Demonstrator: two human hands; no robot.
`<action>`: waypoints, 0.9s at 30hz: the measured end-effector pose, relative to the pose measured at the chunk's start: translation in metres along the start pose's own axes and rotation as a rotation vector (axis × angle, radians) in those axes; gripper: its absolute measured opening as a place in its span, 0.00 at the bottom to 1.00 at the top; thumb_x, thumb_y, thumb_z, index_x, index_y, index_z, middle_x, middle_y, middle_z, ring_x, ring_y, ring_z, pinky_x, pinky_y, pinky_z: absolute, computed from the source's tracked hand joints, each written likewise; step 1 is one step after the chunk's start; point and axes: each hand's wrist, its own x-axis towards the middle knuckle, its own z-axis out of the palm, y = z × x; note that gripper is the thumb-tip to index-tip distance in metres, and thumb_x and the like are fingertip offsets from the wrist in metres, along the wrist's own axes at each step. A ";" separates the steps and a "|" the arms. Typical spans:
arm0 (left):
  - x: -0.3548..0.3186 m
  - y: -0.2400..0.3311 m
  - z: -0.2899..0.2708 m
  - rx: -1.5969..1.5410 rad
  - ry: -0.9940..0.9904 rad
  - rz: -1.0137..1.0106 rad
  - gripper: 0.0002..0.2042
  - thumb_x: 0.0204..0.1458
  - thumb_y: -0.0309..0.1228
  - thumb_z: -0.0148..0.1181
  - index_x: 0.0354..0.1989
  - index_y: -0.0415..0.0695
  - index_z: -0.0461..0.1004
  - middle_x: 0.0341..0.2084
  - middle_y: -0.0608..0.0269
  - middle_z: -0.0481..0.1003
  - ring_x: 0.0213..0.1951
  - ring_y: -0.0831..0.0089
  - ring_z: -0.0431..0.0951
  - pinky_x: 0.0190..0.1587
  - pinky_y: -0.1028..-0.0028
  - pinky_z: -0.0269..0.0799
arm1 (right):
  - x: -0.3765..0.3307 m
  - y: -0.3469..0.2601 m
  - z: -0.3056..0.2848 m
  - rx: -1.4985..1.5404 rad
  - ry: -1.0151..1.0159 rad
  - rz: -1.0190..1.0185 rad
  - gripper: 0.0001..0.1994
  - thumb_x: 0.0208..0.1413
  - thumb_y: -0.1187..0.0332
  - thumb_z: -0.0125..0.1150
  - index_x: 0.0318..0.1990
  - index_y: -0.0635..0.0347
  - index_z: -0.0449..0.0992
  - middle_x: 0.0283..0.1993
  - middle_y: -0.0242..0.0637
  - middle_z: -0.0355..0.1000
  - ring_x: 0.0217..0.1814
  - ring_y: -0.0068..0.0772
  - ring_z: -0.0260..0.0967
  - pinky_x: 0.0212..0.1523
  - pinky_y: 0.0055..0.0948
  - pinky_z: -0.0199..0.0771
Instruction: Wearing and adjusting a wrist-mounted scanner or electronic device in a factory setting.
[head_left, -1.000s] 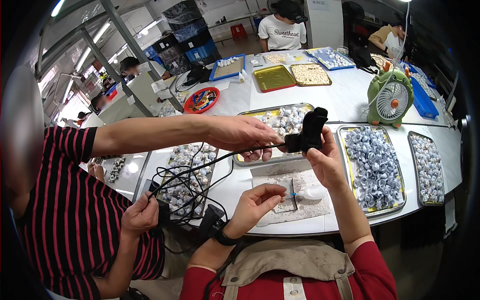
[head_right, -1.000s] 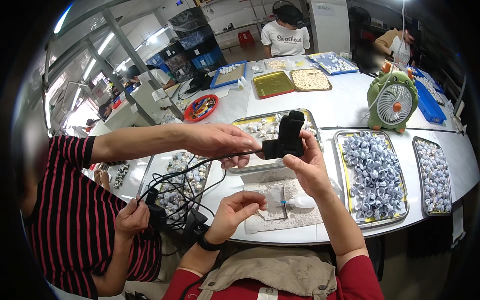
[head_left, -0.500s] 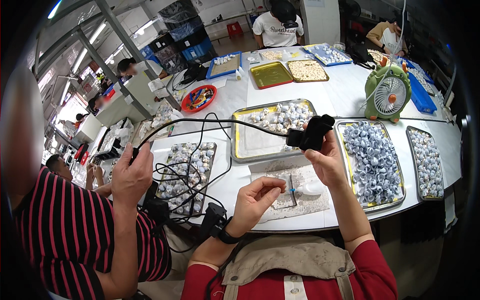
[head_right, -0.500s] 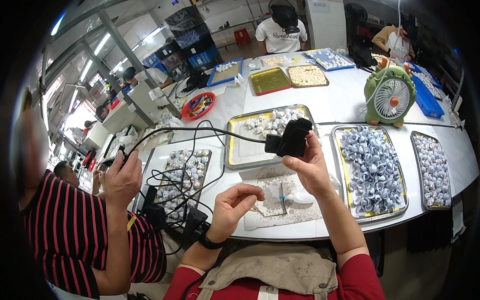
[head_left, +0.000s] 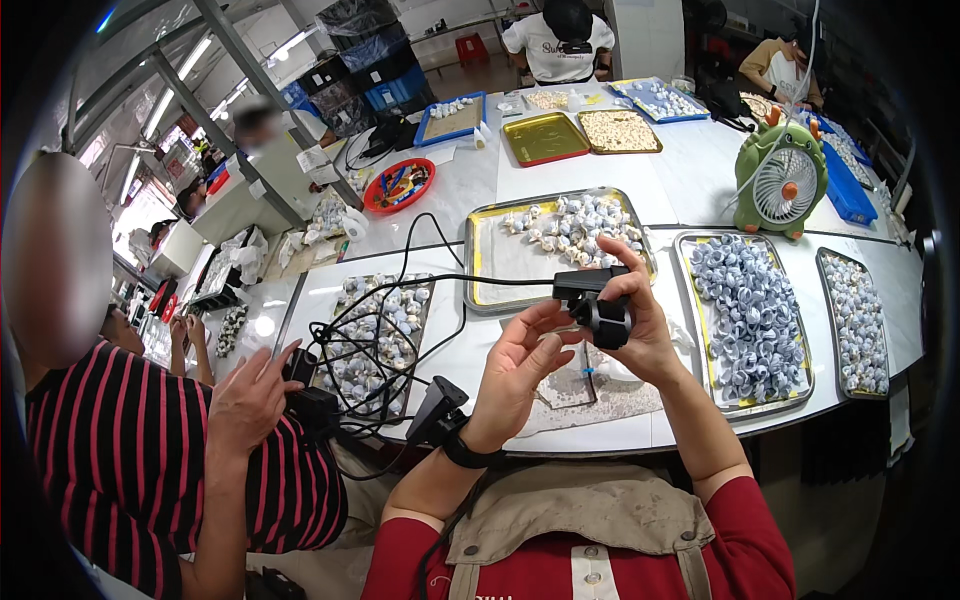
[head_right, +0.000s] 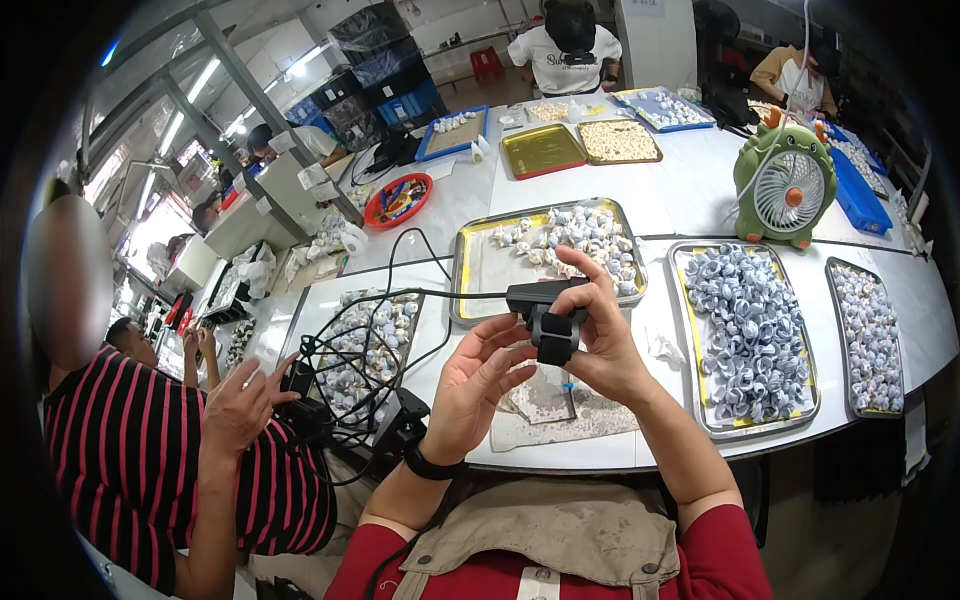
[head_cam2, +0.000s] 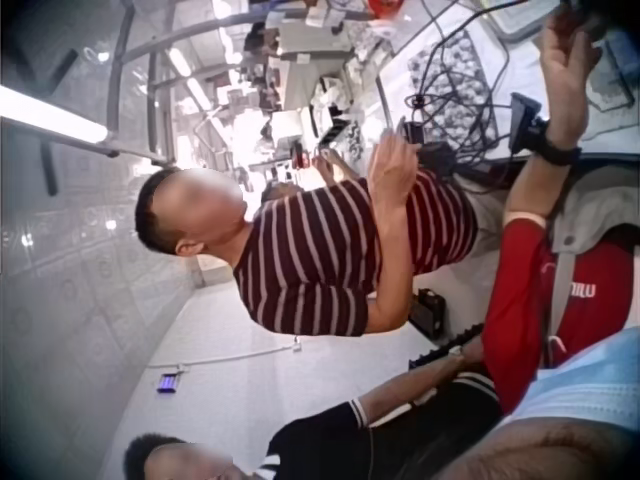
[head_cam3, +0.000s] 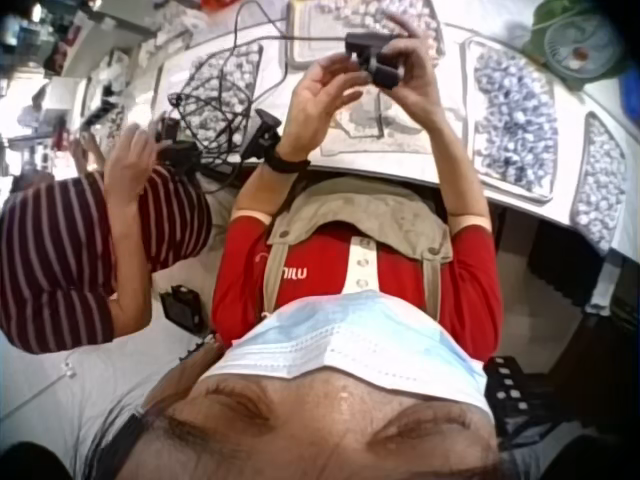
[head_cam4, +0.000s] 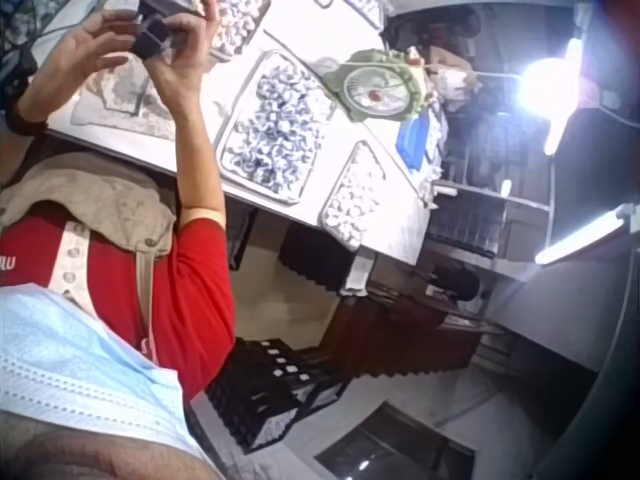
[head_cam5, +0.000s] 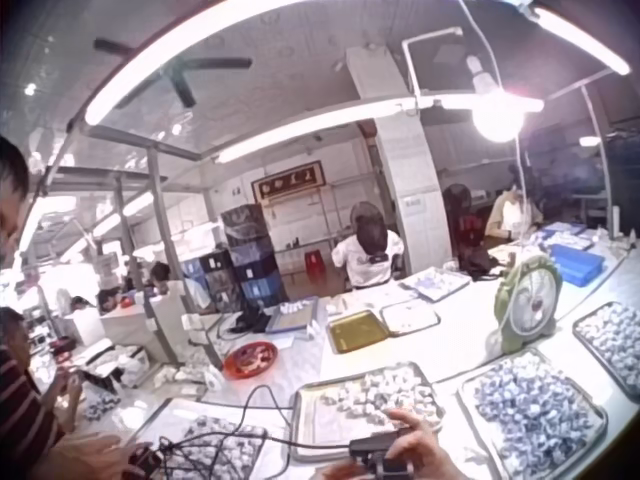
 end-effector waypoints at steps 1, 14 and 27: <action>0.000 -0.002 -0.002 0.037 -0.009 0.014 0.23 0.57 0.32 0.53 0.59 0.39 0.56 0.52 0.56 0.65 0.52 0.67 0.69 0.53 0.70 0.67 | 0.000 0.001 0.000 0.000 0.003 0.003 0.20 0.40 0.79 0.69 0.39 0.52 0.66 0.65 0.41 0.44 0.60 0.31 0.58 0.54 0.30 0.65; 0.011 -0.005 -0.009 -0.213 0.009 -0.007 0.21 0.55 0.30 0.57 0.56 0.41 0.60 0.47 0.61 0.69 0.47 0.75 0.72 0.48 0.73 0.72 | -0.003 -0.006 0.006 -0.279 -0.252 -0.118 0.27 0.34 0.87 0.61 0.45 0.51 0.66 0.64 0.43 0.49 0.63 0.45 0.56 0.59 0.40 0.62; 0.015 -0.011 -0.014 -0.306 0.130 0.089 0.20 0.54 0.24 0.56 0.55 0.41 0.61 0.45 0.61 0.71 0.46 0.76 0.73 0.51 0.75 0.70 | -0.025 0.000 0.017 0.536 0.032 0.400 0.49 0.39 0.84 0.61 0.69 0.52 0.38 0.67 0.43 0.46 0.64 0.40 0.55 0.62 0.34 0.59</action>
